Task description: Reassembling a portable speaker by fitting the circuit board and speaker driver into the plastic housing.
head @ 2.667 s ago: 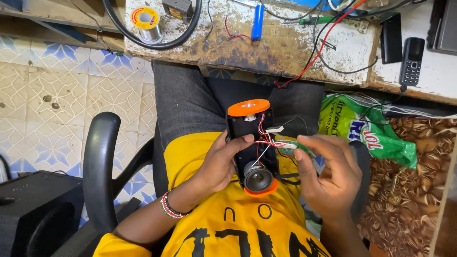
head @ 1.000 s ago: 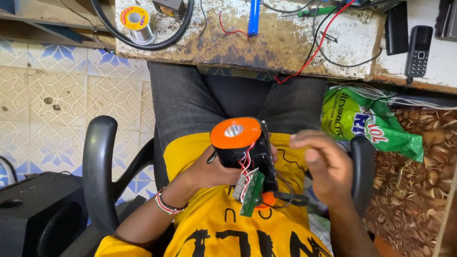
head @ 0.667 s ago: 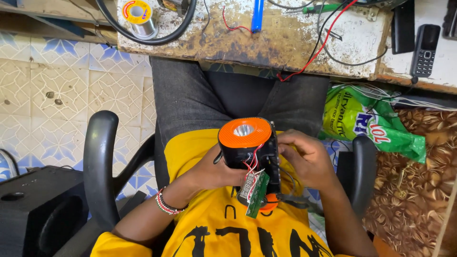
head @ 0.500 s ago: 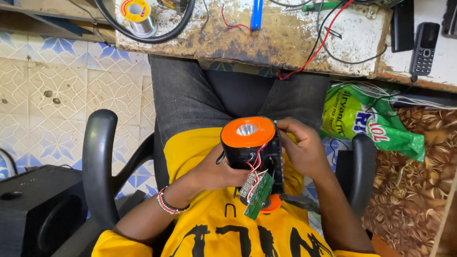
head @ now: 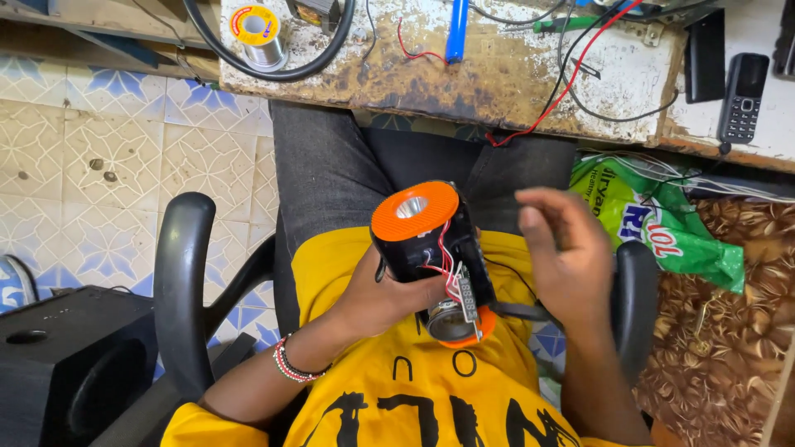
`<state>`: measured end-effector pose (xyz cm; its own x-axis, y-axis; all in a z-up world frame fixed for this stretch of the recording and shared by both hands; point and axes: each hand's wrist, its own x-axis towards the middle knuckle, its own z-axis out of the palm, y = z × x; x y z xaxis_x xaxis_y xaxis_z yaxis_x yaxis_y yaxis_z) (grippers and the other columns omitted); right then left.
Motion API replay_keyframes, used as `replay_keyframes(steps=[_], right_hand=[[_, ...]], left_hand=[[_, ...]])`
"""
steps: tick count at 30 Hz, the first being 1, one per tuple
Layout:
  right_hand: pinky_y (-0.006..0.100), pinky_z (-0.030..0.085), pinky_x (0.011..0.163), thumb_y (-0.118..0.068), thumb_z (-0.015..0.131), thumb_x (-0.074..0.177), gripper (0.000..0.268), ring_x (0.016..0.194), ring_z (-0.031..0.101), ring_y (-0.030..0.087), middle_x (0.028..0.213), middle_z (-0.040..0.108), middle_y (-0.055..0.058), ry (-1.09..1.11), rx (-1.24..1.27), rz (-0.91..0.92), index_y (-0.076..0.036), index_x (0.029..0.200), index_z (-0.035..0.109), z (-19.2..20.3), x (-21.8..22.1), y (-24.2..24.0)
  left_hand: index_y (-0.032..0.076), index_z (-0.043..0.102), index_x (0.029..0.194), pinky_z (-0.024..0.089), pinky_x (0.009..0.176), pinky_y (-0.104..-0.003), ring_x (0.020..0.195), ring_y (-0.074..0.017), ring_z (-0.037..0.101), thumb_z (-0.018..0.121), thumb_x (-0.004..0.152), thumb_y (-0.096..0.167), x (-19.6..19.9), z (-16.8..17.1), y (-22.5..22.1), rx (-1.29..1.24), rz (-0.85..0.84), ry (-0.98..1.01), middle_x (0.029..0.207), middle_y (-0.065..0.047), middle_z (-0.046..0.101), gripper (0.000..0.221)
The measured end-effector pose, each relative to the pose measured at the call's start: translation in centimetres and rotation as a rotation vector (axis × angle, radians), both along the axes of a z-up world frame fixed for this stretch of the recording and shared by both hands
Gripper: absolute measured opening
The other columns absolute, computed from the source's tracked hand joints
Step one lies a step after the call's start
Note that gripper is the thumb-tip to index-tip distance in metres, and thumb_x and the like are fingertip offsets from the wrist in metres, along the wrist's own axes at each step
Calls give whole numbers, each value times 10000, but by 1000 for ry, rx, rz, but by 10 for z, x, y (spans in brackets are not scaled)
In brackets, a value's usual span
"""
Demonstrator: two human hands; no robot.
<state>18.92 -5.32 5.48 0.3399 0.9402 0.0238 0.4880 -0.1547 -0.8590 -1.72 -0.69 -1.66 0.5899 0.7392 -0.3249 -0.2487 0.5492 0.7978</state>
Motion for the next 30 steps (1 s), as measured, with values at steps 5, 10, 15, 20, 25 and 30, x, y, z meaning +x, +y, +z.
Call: replay_keyframes(steps=[5,10,15,20,25,30], right_hand=[[269,410,650,-581,445,957,592,626,517,116,671,521,4,-24,-31,112,-55,995,714,63,-20,-32],[337,478,604,-254,813,890,302,539,478,147,573,439,-15,-526,-60,228,-32,1069,714,56,-31,-30],[362,423,597,-178,685,1016,106,577,512,197,620,484,0,-711,2,185,-75,994,697,51,-35,-30],[351,472,599,-109,735,983,145,572,555,202,651,577,43,-696,124,168,8,1068,728,40,-43,-37],[376,556,656,-96,675,973,165,642,639,218,832,710,91,-688,258,146,24,1065,741,22,-50,-53],[345,563,669,-99,826,876,211,696,660,196,822,695,82,-552,210,147,2,1042,744,33,-53,-49]], left_hand=[[87,723,1107,604,920,-314,995,-143,740,828,773,227,7,58,21,92,-19,330,1074,-38,790,377],[99,669,1033,580,893,-286,926,-106,688,831,808,222,15,53,14,243,65,268,967,-10,737,303],[86,647,1107,571,948,-306,1001,-147,691,790,851,248,16,53,14,198,88,180,1047,-37,731,335],[71,667,1112,586,913,-312,974,-172,703,783,860,250,13,35,9,93,93,135,1010,-50,735,330],[-18,484,1406,498,1200,-442,1300,-302,629,602,935,-40,6,33,13,381,44,-154,1387,-168,605,486],[44,460,1383,476,1206,-432,1326,-260,601,686,1003,246,3,31,17,381,7,-220,1378,-115,585,486]])
